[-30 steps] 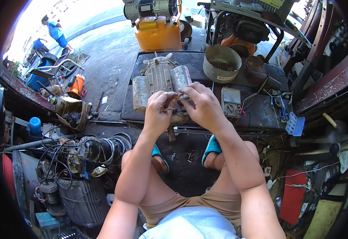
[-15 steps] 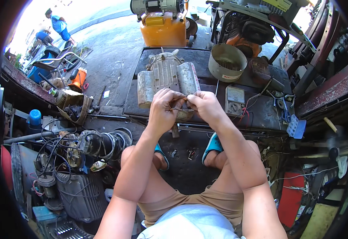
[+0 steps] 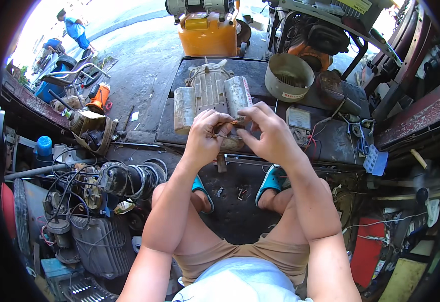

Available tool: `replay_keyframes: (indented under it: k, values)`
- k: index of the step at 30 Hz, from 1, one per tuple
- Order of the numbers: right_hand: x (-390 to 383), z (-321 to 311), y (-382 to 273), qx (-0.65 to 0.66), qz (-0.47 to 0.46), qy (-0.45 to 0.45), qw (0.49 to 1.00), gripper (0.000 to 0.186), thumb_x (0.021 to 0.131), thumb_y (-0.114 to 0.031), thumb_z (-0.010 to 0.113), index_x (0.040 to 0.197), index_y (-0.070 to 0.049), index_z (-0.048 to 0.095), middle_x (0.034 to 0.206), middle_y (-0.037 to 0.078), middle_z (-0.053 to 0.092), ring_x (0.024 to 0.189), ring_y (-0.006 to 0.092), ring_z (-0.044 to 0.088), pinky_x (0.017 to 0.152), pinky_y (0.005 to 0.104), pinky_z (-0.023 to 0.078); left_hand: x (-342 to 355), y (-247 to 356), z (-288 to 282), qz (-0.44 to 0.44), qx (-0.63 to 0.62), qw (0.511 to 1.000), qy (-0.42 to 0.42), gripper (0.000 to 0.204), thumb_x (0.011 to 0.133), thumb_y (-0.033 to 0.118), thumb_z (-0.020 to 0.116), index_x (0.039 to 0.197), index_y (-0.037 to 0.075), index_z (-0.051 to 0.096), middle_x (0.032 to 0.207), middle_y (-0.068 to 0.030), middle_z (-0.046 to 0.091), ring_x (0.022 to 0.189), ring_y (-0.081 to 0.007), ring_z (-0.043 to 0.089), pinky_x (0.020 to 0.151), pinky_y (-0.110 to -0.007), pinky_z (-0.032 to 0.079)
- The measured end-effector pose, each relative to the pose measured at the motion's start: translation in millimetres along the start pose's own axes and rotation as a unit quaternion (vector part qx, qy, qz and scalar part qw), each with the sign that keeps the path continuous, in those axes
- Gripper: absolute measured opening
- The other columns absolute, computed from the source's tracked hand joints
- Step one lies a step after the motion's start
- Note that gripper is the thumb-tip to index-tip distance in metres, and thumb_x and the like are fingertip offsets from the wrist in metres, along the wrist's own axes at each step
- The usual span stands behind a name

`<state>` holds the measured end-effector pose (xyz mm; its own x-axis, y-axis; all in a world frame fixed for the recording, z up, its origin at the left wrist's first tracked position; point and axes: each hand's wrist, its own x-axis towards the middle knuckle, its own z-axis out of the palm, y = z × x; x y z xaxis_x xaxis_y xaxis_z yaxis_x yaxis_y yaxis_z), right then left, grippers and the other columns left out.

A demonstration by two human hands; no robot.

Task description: The person removes the cover from an electric motor using a screwdriver, probes the motor with a multimeter, and connects wire clips to the motor wires.

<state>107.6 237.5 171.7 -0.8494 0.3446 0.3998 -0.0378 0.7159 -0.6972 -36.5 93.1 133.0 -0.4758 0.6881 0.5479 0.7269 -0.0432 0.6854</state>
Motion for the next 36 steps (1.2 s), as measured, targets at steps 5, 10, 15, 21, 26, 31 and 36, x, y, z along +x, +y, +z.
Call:
replay_keyframes:
  k: [5, 10, 15, 21, 26, 31, 36]
  values:
    - [5, 8, 11, -0.129, -0.162, 0.055, 0.977, 0.016, 0.086, -0.011, 0.075, 0.095, -0.001, 0.069, 0.087, 0.013, 0.066, 0.079, 0.0337, 0.066, 0.070, 0.0438, 0.053, 1, 1, 0, 0.008, -0.005, 1.000, -0.003, 0.011, 0.086, 0.008, 0.075, 0.094, 0.004, 0.071, 0.085, -0.0104, 0.065, 0.083, -0.0297, 0.061, 0.082, -0.039, 0.047]
    - [1, 16, 6, -0.070, -0.067, 0.041, 0.994, 0.013, 0.090, -0.013, 0.071, 0.089, 0.000, 0.068, 0.078, 0.013, 0.064, 0.075, 0.0337, 0.066, 0.068, 0.0431, 0.053, -1, -1, 1, 0.014, 0.001, 1.000, 0.012, 0.011, 0.083, 0.007, 0.077, 0.091, 0.003, 0.070, 0.084, -0.0106, 0.066, 0.083, -0.0306, 0.062, 0.080, -0.039, 0.048]
    - [-4, 38, 17, 0.098, 0.156, 0.054, 0.981, 0.020, 0.097, -0.020, 0.064, 0.087, -0.002, 0.066, 0.065, 0.009, 0.056, 0.054, 0.0207, 0.056, 0.054, 0.0361, 0.047, -2, 1, 2, 0.008, -0.001, 1.000, 0.018, 0.011, 0.083, 0.006, 0.077, 0.092, 0.003, 0.071, 0.085, -0.0109, 0.066, 0.084, -0.0310, 0.063, 0.080, -0.040, 0.048]
    - [0, 25, 4, 0.434, 0.365, -0.018, 0.824, 0.024, 0.104, -0.025, 0.055, 0.090, -0.006, 0.062, 0.064, -0.003, 0.049, 0.046, 0.0076, 0.039, 0.043, 0.0240, 0.030, -1, 2, -1, 0.010, -0.009, 1.000, 0.007, 0.012, 0.083, 0.005, 0.076, 0.094, 0.003, 0.071, 0.086, -0.0114, 0.067, 0.085, -0.0315, 0.063, 0.080, -0.039, 0.049]
    - [-3, 17, 15, 0.071, 0.056, 0.093, 0.992, 0.020, 0.093, -0.013, 0.067, 0.108, 0.000, 0.065, 0.084, 0.014, 0.062, 0.084, 0.0244, 0.067, 0.073, 0.0340, 0.054, 0, 3, -1, -0.005, -0.022, 1.000, -0.003, 0.013, 0.083, 0.005, 0.076, 0.095, 0.002, 0.071, 0.088, -0.0118, 0.067, 0.086, -0.0314, 0.063, 0.080, -0.039, 0.049]
    - [-1, 6, -5, -0.039, -0.032, 0.022, 0.999, 0.020, 0.085, -0.011, 0.074, 0.102, -0.003, 0.067, 0.089, 0.013, 0.064, 0.083, 0.0319, 0.068, 0.073, 0.0392, 0.055, 1, 3, -2, -0.013, -0.026, 1.000, -0.009, 0.012, 0.084, 0.004, 0.075, 0.096, 0.002, 0.071, 0.088, -0.0125, 0.067, 0.087, -0.0307, 0.064, 0.081, -0.039, 0.049]
    - [3, 10, 12, -0.148, -0.142, 0.046, 0.978, 0.016, 0.085, -0.014, 0.075, 0.094, -0.003, 0.068, 0.085, 0.014, 0.065, 0.082, 0.0358, 0.067, 0.069, 0.0423, 0.054, -1, 2, -1, -0.027, -0.039, 0.999, -0.009, 0.010, 0.085, 0.005, 0.074, 0.093, 0.002, 0.070, 0.088, -0.0123, 0.067, 0.088, -0.0321, 0.063, 0.082, -0.041, 0.048]
